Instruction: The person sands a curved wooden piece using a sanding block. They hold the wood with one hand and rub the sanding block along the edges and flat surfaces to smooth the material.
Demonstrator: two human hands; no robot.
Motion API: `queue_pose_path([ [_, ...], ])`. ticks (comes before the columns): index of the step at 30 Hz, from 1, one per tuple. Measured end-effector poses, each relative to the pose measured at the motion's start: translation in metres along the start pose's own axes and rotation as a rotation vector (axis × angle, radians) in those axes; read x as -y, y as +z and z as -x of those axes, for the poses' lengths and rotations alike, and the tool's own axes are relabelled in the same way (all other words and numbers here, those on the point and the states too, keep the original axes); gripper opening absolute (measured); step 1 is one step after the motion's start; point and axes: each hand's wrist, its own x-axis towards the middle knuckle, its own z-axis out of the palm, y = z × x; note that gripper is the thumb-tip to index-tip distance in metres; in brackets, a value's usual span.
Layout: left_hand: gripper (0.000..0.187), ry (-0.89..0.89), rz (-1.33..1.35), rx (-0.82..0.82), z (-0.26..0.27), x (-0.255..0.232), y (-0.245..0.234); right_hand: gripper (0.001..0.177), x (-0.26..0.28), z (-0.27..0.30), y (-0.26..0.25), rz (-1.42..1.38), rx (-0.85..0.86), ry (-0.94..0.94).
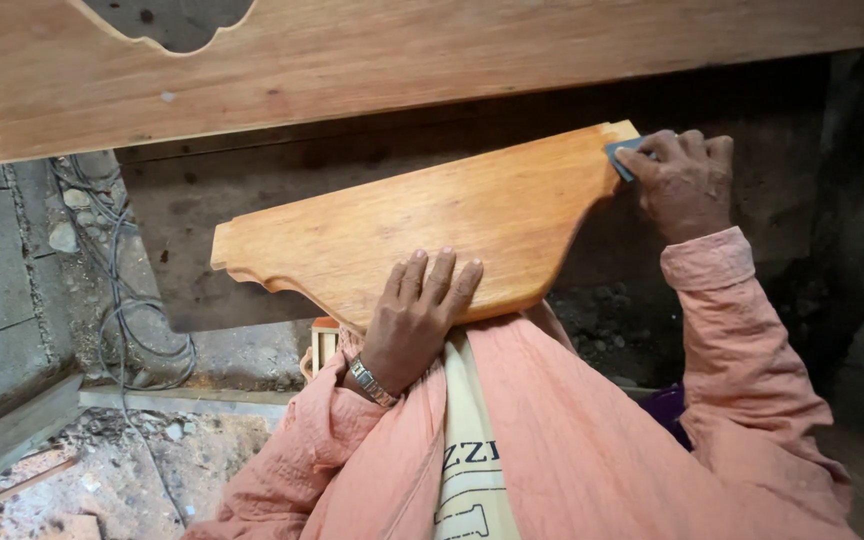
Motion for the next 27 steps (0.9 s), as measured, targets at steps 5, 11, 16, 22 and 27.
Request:
queue_pose_path([
  [5,0.038,0.019,-0.022,0.033,0.007,0.002,0.005,0.036,-0.008,0.016,-0.008,-0.035,0.242,-0.022],
  [11,0.039,0.032,-0.030,0.050,0.005,0.002,-0.001,0.034,-0.016,0.002,0.038,0.021,0.282,-0.049],
  [16,0.041,0.023,-0.030,0.051,0.006,0.001,0.002,0.034,-0.025,-0.005,0.033,-0.041,0.312,-0.038],
  [22,0.051,0.039,-0.049,0.168,0.000,0.000,-0.019,0.026,-0.022,-0.002,-0.003,0.246,0.311,-0.185],
  [27,0.041,0.014,-0.032,0.043,0.004,0.000,-0.004,0.030,-0.024,-0.015,0.057,0.035,0.413,0.016],
])
